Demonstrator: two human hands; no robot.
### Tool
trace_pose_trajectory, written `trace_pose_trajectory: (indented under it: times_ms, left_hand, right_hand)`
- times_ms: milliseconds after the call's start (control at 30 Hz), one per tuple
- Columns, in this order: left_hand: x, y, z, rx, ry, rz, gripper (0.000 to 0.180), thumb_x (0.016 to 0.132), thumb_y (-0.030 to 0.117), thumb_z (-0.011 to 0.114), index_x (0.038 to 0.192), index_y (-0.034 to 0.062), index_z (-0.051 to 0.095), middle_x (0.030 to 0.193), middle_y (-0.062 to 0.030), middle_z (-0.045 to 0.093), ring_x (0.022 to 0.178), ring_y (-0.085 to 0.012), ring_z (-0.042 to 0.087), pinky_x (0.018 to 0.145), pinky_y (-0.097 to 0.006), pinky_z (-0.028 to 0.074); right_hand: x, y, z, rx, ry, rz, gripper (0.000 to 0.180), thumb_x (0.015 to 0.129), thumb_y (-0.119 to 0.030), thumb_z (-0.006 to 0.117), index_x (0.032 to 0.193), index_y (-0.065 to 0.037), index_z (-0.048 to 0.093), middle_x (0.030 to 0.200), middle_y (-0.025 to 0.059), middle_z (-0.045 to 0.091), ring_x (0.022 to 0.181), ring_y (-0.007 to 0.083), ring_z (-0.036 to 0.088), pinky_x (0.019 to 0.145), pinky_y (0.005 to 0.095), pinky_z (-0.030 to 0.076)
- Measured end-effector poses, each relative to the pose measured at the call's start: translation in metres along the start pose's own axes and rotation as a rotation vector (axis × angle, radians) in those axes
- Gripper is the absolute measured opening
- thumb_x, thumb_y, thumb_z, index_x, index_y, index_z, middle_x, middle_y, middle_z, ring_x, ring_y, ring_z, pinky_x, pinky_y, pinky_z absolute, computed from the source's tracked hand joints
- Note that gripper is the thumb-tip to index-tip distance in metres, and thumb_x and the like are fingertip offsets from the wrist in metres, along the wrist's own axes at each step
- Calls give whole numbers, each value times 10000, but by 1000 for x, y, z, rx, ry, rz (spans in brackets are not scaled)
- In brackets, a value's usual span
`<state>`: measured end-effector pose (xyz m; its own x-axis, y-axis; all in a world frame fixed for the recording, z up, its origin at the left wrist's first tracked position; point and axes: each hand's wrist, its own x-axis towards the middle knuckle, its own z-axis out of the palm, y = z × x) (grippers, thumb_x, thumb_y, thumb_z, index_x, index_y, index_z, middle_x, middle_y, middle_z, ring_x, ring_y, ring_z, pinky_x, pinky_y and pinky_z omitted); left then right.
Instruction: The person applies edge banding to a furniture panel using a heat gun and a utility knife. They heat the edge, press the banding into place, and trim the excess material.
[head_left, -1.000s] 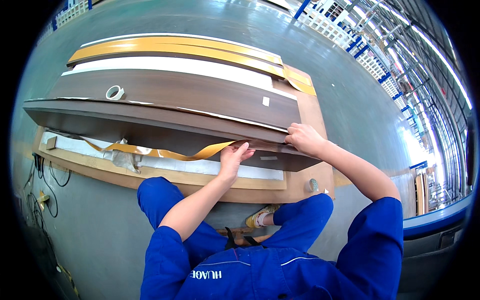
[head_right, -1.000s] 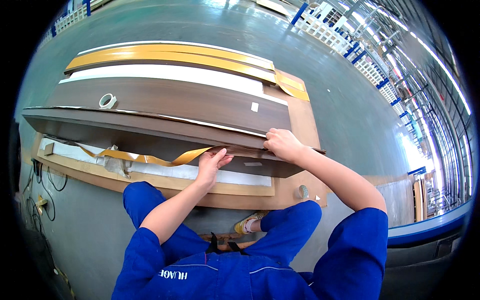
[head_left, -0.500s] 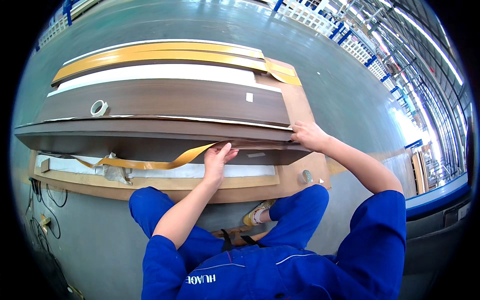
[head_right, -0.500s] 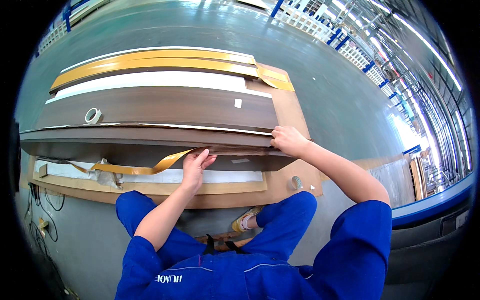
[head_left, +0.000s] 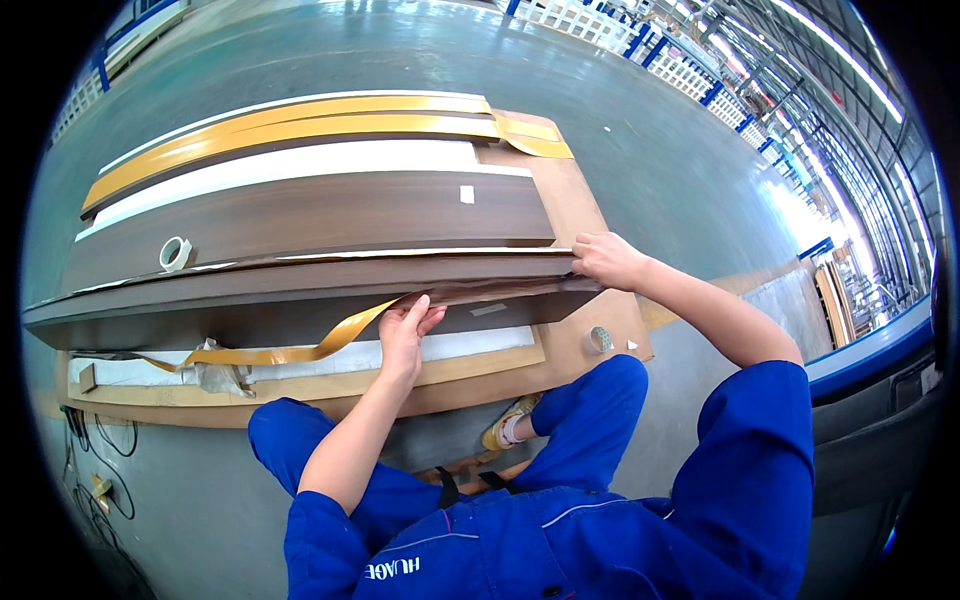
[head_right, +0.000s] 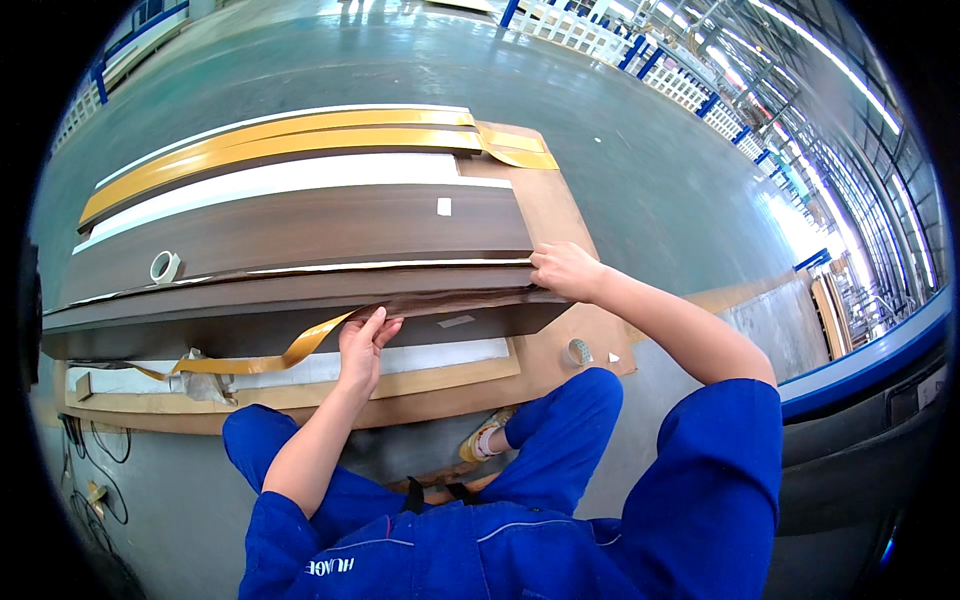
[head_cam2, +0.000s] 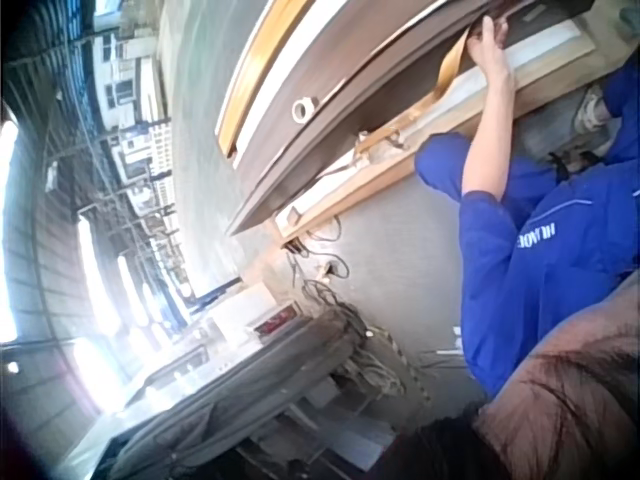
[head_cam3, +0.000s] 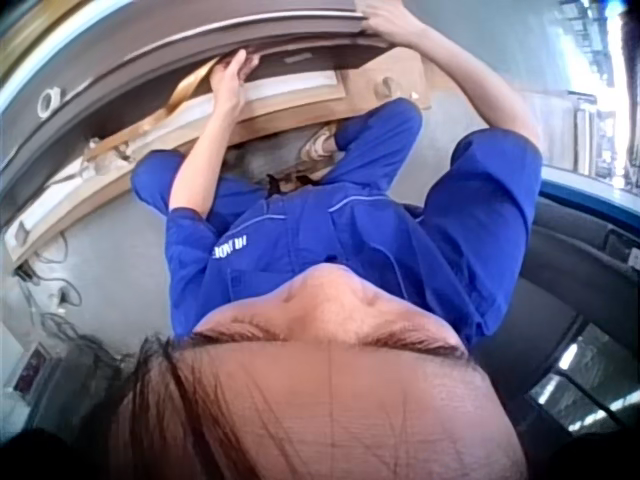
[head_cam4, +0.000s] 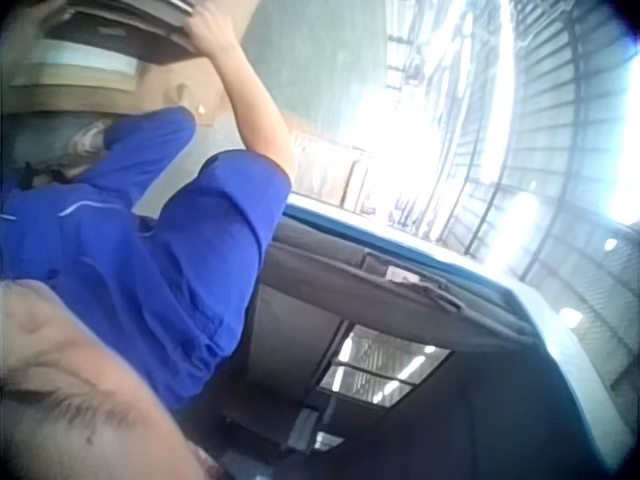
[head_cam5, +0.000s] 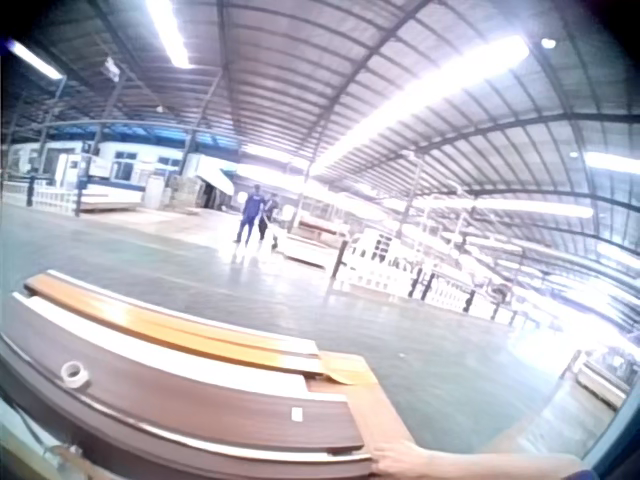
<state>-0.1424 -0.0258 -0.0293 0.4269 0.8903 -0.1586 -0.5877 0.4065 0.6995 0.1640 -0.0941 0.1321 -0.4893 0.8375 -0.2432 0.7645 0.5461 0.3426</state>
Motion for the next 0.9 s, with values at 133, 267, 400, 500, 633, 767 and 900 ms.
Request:
trace_pose_trajectory:
  times_ms: [133,267,400,500,633,767,900]
  left_hand:
    - [-4,1,1,-19,-21,-14,180,855,124,609,967,-14,588,896,-95,631,796,-181,644,726,-246,545]
    - [-3,-2,-2,-33,-50,-37,153,857,116,605,951,-3,585,900,-98,635,803,-182,643,731,-258,549]
    - [-5,2,-1,-147,-242,-139,95,849,100,610,903,38,562,885,-76,637,844,-165,625,792,-287,518]
    - [-5,-14,-10,125,-573,-125,120,833,83,625,901,79,526,872,-39,620,871,-135,592,838,-288,464]
    - [-10,-32,-14,167,-729,-264,576,793,91,676,1296,105,395,1008,-32,552,999,-122,524,882,-282,424]
    - [-24,-82,-33,-503,-470,-417,773,789,161,694,1408,153,232,1338,-86,375,1159,-223,455,1032,-368,345]
    - [-53,-145,5,270,-459,-361,720,831,215,653,1404,118,227,1414,-111,306,1268,-243,346,1030,-377,335]
  right_hand:
    - [-6,3,0,22,53,-31,32,660,-110,594,660,-79,585,773,53,530,831,215,532,665,329,484]
    - [-10,8,10,64,71,-26,28,660,-108,591,669,-81,589,767,54,515,821,216,527,672,336,477]
    - [-12,6,10,93,157,-51,63,663,-100,588,718,-87,615,764,47,504,811,216,524,673,334,470]
    - [-21,6,13,98,190,-46,108,672,-92,584,765,-96,638,760,43,498,800,213,522,666,330,466]
    - [-35,2,18,135,334,-13,142,682,-75,592,806,-105,655,731,38,482,761,205,517,641,319,461]
    - [-46,-4,19,252,578,150,139,704,-51,637,827,-112,659,684,43,461,691,208,500,597,327,436]
    - [-79,2,37,374,712,353,133,726,-50,662,845,-111,663,659,52,452,652,220,487,577,339,415]
